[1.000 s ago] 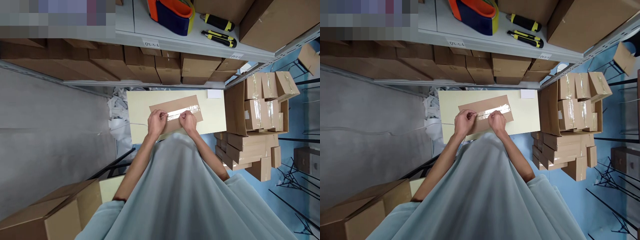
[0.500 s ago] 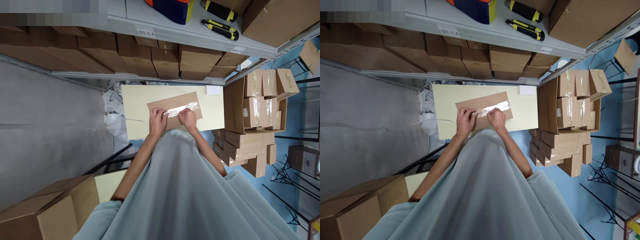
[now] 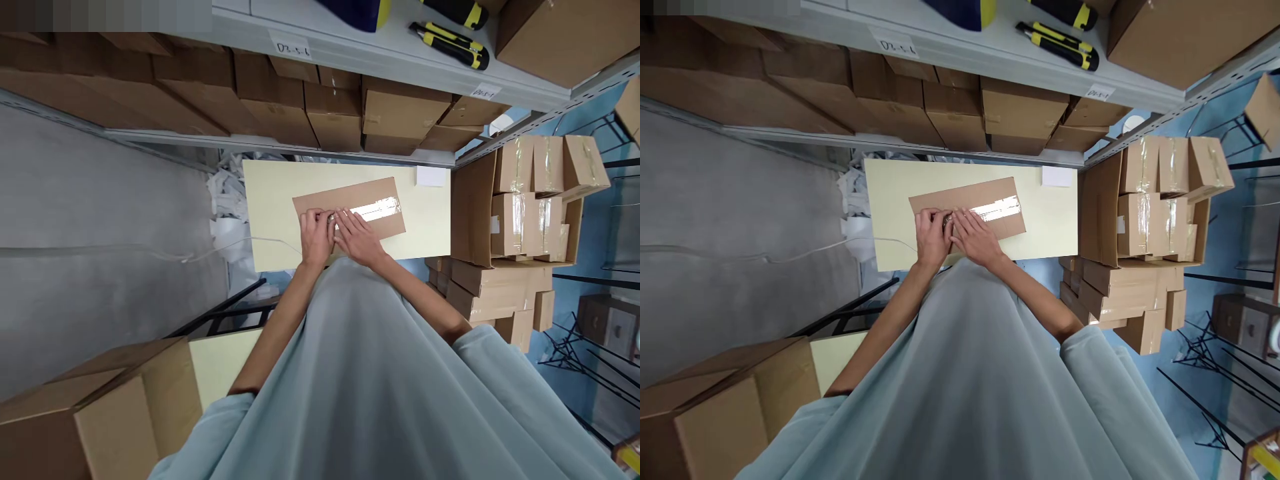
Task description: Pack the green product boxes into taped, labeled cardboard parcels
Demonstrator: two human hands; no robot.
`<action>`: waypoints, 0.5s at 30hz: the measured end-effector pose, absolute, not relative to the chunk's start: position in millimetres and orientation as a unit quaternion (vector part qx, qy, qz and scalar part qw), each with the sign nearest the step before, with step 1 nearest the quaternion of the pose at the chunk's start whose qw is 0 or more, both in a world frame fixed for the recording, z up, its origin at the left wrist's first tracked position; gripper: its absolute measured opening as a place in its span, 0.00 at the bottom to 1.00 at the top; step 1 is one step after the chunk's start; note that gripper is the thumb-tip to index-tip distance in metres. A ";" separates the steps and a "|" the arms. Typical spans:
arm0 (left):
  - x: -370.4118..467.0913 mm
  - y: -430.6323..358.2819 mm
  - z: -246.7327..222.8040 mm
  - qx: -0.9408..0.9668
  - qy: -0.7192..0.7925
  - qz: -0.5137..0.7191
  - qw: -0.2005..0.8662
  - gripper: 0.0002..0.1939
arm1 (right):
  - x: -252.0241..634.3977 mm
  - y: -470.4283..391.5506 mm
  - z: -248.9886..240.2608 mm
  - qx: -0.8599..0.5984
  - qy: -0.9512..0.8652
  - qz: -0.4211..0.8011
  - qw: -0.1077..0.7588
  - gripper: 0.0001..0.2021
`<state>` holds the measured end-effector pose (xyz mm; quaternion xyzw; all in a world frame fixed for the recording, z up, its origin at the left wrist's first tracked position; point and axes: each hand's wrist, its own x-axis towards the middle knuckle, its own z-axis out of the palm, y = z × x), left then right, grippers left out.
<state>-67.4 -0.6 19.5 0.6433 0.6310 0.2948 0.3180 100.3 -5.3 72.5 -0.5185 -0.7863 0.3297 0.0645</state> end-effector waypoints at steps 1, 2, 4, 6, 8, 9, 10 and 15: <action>-69.3 -2.7 19.8 0.647 0.627 0.294 0.321 0.18 | 103.3 -7.0 70.5 -0.504 -0.793 0.338 0.056 0.31; -72.4 -5.1 20.1 0.650 0.623 0.293 0.321 0.18 | 108.1 -8.3 68.4 -0.501 -0.793 0.342 0.051 0.32; -80.5 -9.8 20.9 0.655 0.626 0.287 0.311 0.17 | 121.2 -9.9 65.3 -0.518 -0.781 0.344 0.053 0.32; -87.5 -13.6 22.8 0.652 0.643 0.277 0.292 0.16 | 134.6 -11.1 63.9 -0.544 -0.765 0.339 0.062 0.32; -88.8 -16.2 26.1 0.644 0.662 0.265 0.278 0.16 | 142.6 -12.7 63.7 -0.559 -0.756 0.334 0.068 0.32; -86.4 -17.3 28.1 0.641 0.668 0.260 0.274 0.16 | 143.6 -13.6 63.6 -0.562 -0.755 0.331 0.071 0.33; -81.9 -18.4 30.0 0.641 0.671 0.254 0.272 0.17 | 142.6 -14.6 63.4 -0.563 -0.754 0.330 0.076 0.33; -49.5 -28.5 33.6 0.686 0.628 0.181 0.319 0.30 | 129.1 -17.1 56.3 -0.504 -0.788 0.342 0.090 0.31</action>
